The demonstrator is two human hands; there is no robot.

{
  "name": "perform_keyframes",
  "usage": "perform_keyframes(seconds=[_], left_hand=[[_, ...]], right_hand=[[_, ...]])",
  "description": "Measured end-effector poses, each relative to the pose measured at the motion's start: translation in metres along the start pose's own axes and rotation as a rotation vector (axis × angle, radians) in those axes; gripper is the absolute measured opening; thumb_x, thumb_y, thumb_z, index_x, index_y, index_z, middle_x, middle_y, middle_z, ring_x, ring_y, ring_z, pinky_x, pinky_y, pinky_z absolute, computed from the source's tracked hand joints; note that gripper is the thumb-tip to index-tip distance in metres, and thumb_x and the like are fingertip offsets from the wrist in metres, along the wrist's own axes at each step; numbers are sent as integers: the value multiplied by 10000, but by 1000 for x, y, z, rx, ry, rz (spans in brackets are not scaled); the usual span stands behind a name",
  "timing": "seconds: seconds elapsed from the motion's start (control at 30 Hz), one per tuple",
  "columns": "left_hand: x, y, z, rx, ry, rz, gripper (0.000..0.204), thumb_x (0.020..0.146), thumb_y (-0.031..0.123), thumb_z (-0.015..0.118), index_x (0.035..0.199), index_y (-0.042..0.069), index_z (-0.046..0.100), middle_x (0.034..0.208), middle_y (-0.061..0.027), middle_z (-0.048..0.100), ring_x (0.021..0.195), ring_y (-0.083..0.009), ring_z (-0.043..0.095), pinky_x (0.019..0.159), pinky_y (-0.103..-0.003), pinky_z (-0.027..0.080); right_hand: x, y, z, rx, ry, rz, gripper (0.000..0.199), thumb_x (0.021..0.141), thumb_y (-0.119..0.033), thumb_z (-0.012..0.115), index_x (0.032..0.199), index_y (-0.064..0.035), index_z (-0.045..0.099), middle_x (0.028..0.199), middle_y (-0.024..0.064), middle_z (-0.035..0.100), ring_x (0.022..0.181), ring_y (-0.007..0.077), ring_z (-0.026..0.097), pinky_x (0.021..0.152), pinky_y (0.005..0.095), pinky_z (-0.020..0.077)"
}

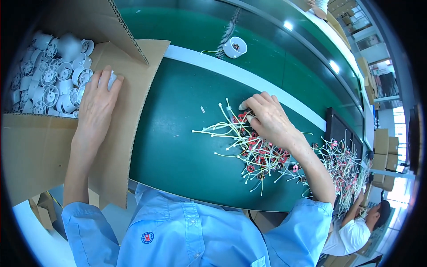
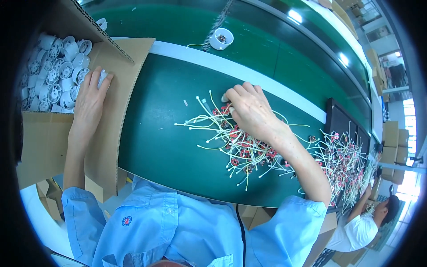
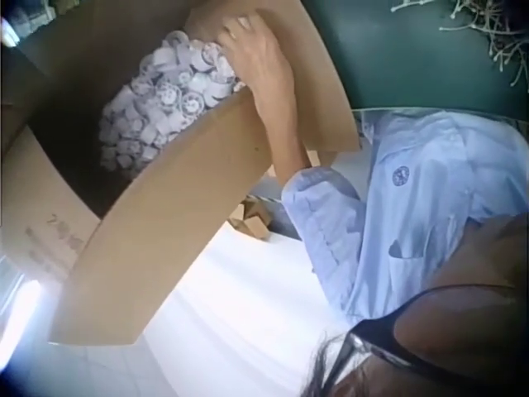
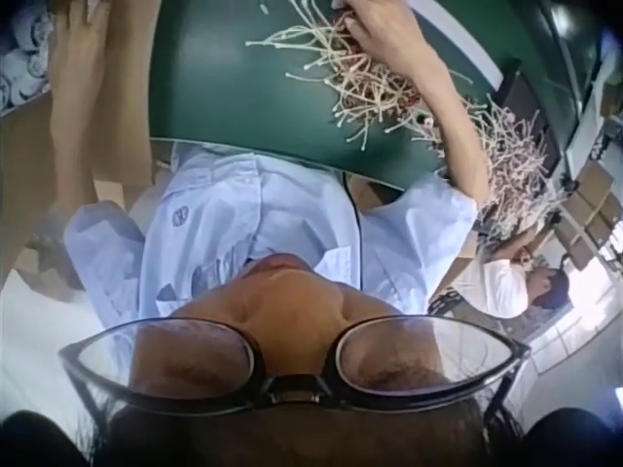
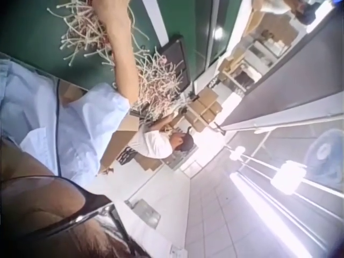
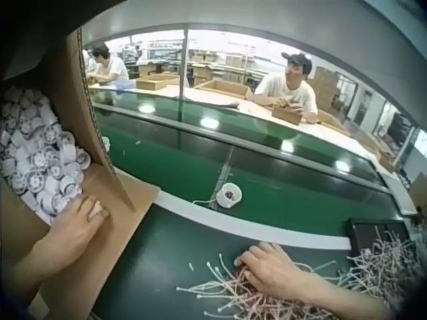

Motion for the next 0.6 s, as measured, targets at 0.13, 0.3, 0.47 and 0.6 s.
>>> perform_keyframes(seconds=[0.13,0.3,0.47,0.6], left_hand=[[5,8,-12,-91,8,-49,517,694,-139,524,1185,20,496,1213,-181,452,1065,-335,481,896,-409,440],[3,-1,-6,-71,37,-128,545,697,-152,519,1217,-1,458,1209,-182,455,1046,-324,492,859,-393,459],[-2,-19,7,-38,71,-131,585,699,-152,532,1257,-39,401,1213,-186,456,1027,-336,507,872,-401,456],[-2,-18,7,-286,113,-135,592,704,-140,555,1263,-12,405,1227,-190,451,1067,-345,506,871,-398,469]], right_hand=[[8,-17,-19,47,249,2,287,770,-15,571,1056,-41,559,900,120,560,926,291,527,808,416,423],[13,-21,-5,81,185,-45,323,767,23,557,1086,-23,539,865,127,564,910,296,518,806,400,418],[10,-33,-20,22,190,-65,312,783,40,547,1091,-7,529,872,141,585,862,311,537,780,403,441],[5,-49,-38,89,245,-63,295,795,58,535,1084,-1,526,905,145,597,857,317,551,757,410,457]])
Point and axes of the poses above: each hand's wrist, its own x-axis towards the middle knuckle, its own z-axis out of the palm, y = z × x, the point moved 4 cm from there along x, towards the middle knuckle
